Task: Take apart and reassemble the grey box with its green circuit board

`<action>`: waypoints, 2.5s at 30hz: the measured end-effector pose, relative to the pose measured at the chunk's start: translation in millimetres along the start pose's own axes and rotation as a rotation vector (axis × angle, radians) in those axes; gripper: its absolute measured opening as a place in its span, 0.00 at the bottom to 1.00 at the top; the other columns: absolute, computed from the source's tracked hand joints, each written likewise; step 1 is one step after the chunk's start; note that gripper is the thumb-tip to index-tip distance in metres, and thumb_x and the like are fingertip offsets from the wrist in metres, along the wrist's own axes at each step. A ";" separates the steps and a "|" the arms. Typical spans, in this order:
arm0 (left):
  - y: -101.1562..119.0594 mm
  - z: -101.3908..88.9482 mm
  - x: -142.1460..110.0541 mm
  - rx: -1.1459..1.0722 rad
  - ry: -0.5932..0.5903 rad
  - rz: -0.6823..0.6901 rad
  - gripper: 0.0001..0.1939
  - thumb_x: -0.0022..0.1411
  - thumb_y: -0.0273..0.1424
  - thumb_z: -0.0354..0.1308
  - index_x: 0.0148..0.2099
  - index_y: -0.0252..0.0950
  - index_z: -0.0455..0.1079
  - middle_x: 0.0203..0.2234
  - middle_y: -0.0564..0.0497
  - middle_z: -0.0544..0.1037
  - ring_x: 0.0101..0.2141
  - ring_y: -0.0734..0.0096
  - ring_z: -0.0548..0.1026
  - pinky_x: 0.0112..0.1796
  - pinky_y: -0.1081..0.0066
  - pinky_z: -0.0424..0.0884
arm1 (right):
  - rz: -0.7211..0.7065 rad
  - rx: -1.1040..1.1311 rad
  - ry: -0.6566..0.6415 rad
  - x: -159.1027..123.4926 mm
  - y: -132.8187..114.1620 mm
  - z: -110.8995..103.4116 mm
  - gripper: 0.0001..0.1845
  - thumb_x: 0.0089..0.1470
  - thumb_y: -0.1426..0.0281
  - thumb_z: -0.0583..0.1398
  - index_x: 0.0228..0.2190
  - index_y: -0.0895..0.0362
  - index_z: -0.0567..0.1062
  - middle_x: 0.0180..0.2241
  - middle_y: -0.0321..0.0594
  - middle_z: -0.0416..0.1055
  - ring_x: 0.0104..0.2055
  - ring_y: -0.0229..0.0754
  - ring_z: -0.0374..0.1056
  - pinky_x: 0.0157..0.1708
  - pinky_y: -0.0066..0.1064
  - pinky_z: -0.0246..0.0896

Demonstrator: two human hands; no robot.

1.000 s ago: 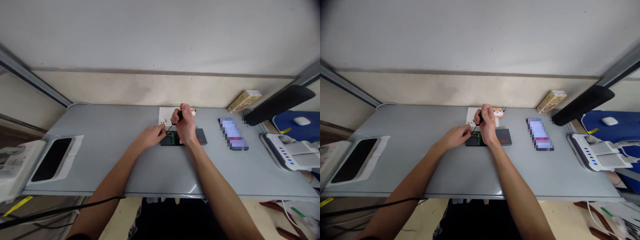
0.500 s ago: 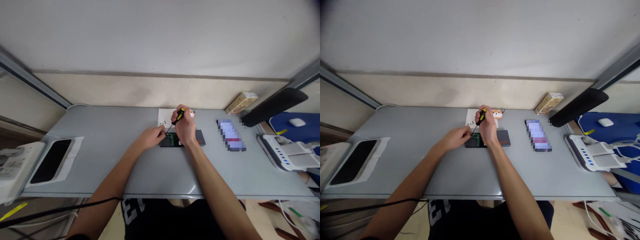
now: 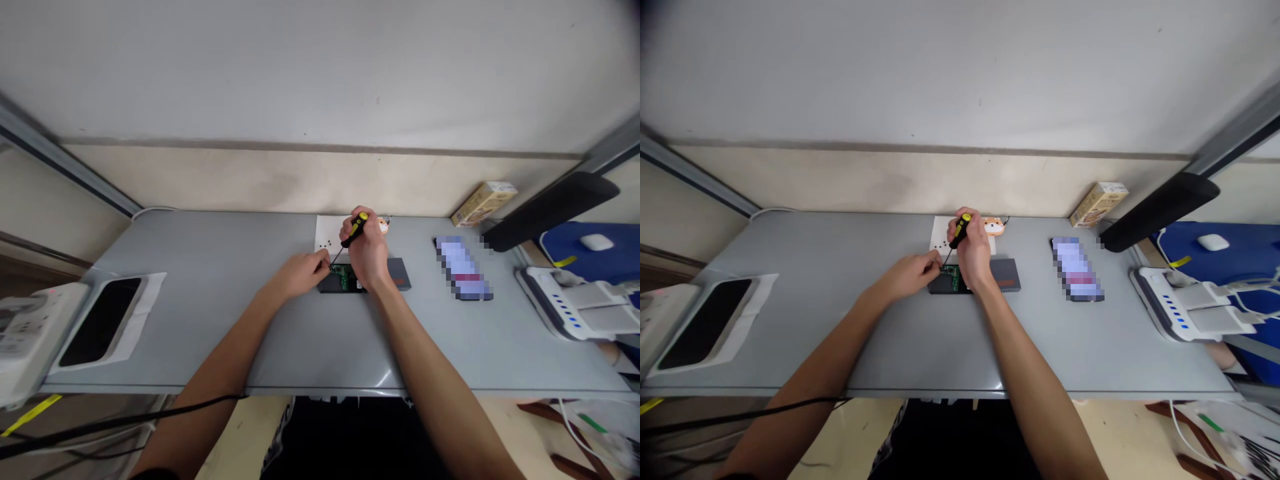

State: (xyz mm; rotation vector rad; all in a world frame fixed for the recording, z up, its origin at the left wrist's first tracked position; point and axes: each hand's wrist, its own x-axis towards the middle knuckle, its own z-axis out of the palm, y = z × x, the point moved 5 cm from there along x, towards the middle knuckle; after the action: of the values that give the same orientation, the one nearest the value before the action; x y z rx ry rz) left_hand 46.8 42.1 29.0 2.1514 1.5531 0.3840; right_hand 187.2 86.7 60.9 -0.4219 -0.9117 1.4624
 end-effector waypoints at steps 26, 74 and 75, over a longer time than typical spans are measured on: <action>-2.9 0.4 -0.5 -0.046 0.001 0.006 0.06 0.67 0.32 0.50 0.39 0.40 0.67 0.25 0.55 0.73 0.25 0.70 0.68 0.29 0.70 0.56 | 0.036 -0.078 -0.058 -3.4 -8.0 9.6 0.17 0.63 0.50 0.59 0.35 0.51 0.70 0.33 0.37 0.67 0.33 0.38 0.65 0.36 0.33 0.64; 3.4 -9.7 -1.1 -0.108 0.086 0.055 0.15 0.72 0.40 0.51 0.42 0.39 0.75 0.32 0.52 0.78 0.29 0.71 0.69 0.32 0.70 0.62 | 0.052 0.009 0.073 0.6 -29.8 -4.9 0.25 0.65 0.44 0.50 0.29 0.50 0.63 0.25 0.33 0.52 0.24 0.39 0.52 0.28 0.34 0.60; 0.9 -10.5 -0.8 -0.128 0.095 0.053 0.15 0.72 0.40 0.51 0.43 0.39 0.76 0.33 0.52 0.78 0.29 0.71 0.69 0.32 0.70 0.62 | 0.039 0.029 0.084 2.5 -32.9 -9.5 0.24 0.65 0.44 0.50 0.29 0.50 0.63 0.25 0.33 0.52 0.24 0.39 0.52 0.28 0.34 0.60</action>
State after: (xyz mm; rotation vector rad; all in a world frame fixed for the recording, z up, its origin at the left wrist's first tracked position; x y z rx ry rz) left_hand 42.3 43.2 38.6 2.1059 1.4810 0.5946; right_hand 215.6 87.9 80.2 -0.4787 -0.8183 1.4803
